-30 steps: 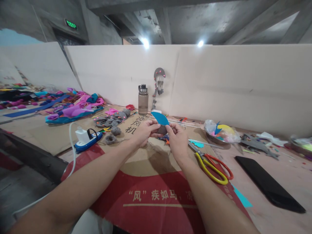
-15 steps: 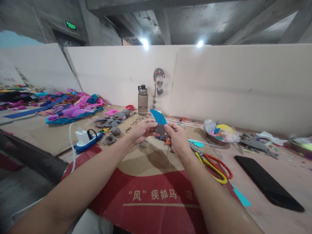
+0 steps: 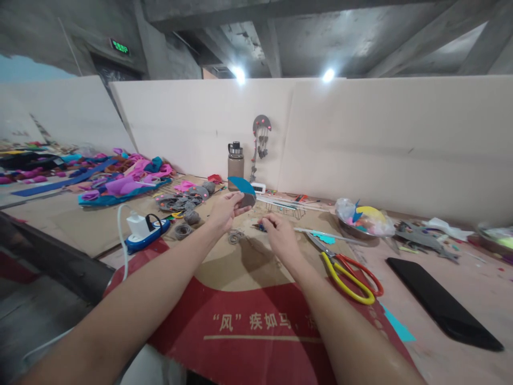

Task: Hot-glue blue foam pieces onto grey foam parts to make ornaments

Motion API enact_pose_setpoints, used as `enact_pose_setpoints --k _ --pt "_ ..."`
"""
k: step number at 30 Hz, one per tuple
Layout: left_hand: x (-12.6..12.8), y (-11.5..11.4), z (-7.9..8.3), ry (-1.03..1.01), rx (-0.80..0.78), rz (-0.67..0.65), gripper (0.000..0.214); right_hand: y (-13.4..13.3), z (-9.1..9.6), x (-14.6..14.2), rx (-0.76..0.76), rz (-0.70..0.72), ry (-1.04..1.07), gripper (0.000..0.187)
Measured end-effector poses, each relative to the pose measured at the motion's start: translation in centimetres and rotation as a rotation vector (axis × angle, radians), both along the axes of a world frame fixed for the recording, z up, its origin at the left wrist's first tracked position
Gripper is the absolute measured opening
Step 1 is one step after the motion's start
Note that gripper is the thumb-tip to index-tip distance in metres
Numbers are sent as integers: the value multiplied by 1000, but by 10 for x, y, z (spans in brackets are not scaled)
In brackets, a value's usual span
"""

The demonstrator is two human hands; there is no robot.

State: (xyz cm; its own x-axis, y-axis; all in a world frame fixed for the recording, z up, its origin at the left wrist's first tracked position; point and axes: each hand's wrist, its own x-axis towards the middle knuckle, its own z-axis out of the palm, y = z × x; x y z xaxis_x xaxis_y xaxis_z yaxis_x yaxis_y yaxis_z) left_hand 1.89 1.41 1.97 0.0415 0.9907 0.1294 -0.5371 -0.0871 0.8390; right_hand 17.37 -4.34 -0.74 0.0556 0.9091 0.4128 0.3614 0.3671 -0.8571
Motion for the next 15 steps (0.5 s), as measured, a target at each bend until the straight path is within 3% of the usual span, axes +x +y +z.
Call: enact_pose_setpoints --k 3,6,9,12,15 --pt "-6 8 -2 38 33 40 11 -7 6 -5 15 0 -97 28" --pt "-9 14 -6 183 132 101 11 -11 12 -3 2 -107 -35 34" --pt "-10 16 -8 305 232 210 10 -12 16 1 -7 -119 14 37" --pt "-8 15 -7 235 205 233 7 -13 15 -2 63 -18 -64 33" --pt "-10 15 -5 45 118 172 7 -16 8 -11 15 215 -218 30"
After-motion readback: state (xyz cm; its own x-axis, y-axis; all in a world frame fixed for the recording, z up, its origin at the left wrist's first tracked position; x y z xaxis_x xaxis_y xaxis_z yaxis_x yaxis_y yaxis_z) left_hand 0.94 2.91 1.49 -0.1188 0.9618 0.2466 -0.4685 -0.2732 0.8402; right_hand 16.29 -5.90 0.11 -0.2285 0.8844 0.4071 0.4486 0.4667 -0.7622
